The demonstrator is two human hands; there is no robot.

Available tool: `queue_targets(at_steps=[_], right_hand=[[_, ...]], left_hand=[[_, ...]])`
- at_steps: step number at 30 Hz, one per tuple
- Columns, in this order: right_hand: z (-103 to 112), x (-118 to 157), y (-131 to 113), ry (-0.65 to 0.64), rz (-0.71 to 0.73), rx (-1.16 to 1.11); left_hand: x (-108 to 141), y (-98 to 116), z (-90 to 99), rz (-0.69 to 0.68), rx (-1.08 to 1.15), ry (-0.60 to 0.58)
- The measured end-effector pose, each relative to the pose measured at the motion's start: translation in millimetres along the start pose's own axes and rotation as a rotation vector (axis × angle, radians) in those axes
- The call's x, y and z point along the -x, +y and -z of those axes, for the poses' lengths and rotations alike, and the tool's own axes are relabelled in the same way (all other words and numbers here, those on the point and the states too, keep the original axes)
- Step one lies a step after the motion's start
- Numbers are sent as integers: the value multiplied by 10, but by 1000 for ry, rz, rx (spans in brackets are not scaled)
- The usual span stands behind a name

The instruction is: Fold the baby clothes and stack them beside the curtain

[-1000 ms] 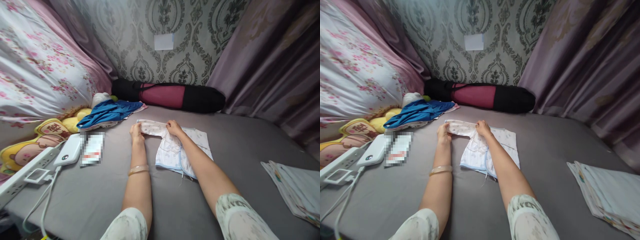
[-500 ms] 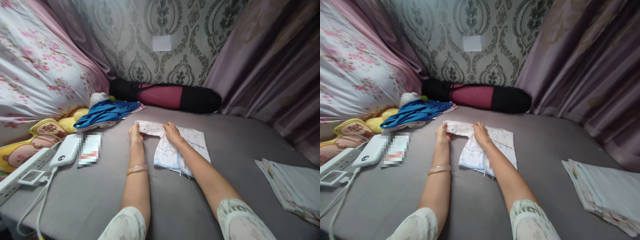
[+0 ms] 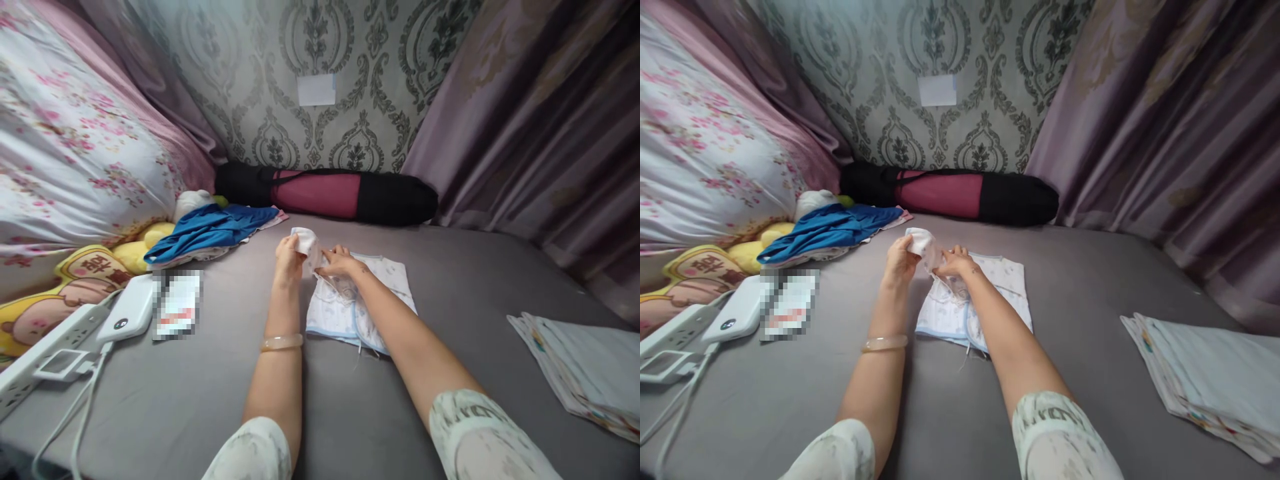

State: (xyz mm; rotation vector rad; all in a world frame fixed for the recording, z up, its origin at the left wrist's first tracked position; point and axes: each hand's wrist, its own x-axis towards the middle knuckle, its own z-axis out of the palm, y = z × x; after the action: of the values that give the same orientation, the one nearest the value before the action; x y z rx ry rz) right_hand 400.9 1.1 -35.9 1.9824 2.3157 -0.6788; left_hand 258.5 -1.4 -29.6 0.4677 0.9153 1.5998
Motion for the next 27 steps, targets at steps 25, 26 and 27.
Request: queue_targets(at_steps=[25,26,27], right_hand=[[-147,660,574,329,-257,-1592],[-156,649,575,360,-276,-1527],[-165,639,581,390,-299,-1450]], left_hand=[[101,-411,-104,-163,-577,-209],[80,-420,-77,-193,-621,-200],[68,-440,-58,-213,-660,-202]])
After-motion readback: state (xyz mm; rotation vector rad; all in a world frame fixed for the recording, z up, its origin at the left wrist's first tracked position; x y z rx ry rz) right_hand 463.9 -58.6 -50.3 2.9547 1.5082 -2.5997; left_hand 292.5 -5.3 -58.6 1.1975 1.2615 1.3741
